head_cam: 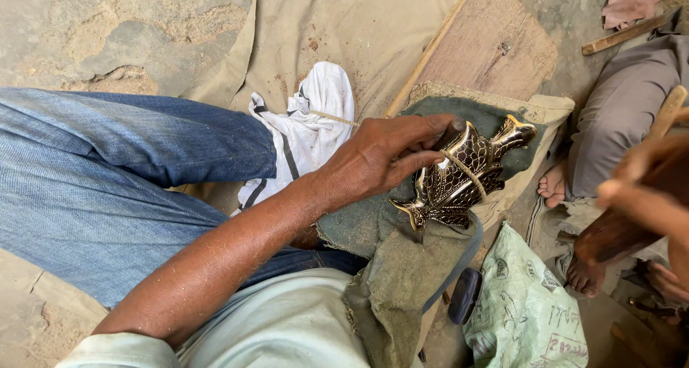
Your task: The person holds a decorative metal piece on a cushioned lap rest and uses a chisel and wooden mallet to carve patterns into the surface. The person repeatedly repositions the chisel and strikes it to shape the metal.
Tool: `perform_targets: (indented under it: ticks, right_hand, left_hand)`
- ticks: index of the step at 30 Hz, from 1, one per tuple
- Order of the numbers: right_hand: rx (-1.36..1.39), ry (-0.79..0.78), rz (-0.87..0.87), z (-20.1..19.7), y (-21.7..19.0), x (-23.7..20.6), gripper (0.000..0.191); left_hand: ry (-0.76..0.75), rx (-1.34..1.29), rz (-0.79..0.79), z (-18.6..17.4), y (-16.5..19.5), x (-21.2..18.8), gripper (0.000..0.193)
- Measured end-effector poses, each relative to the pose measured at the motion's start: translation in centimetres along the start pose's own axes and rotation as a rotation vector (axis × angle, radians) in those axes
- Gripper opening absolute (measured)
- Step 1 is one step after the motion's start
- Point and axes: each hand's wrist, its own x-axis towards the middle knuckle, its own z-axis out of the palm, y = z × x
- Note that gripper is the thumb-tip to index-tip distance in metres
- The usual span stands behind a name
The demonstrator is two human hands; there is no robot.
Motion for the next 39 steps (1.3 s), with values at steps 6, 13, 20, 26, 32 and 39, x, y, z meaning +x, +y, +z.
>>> perform_targets:
  ticks: [6, 13, 20, 26, 32, 39]
  right_hand:
    - [-0.051, 0.035, -0.104, -0.7, -0.1, -1.5, 0.030]
    - [-0.042, -0.007, -0.002, -0.4, -0.6, -1.9, 0.030]
    - [-0.276, -0.074, -0.149, -2.4, -2.9, -1.9, 0.042]
    - [-0.180, -0.015, -0.183, -2.2, -4.4, -2.0, 0.046]
    - [0.031, 0.120, -0.311, -1.9, -4.0, -2.2, 0.049]
    - [0.075, 0.138, -0.366, -1.2, -3.0, -1.6, 0.046]
  left_hand:
    - [-0.019, -0.136, -0.098, 0.0, -0.2, -0.1, 0.051]
    - [0.001, -0.057, 0.075, 0.1, -1.3, -0.3, 0.051]
    - [-0.011, -0.046, 0.084, 0.6, -1.8, -0.4, 0.047]
    - [-0.054, -0.054, 0.022, 0.2, -1.4, -0.2, 0.046]
    - [0.020, -0.036, 0.059, 0.4, -0.8, -0.9, 0.046]
    - [-0.024, -0.086, -0.134, 0.5, -0.8, -1.1, 0.048]
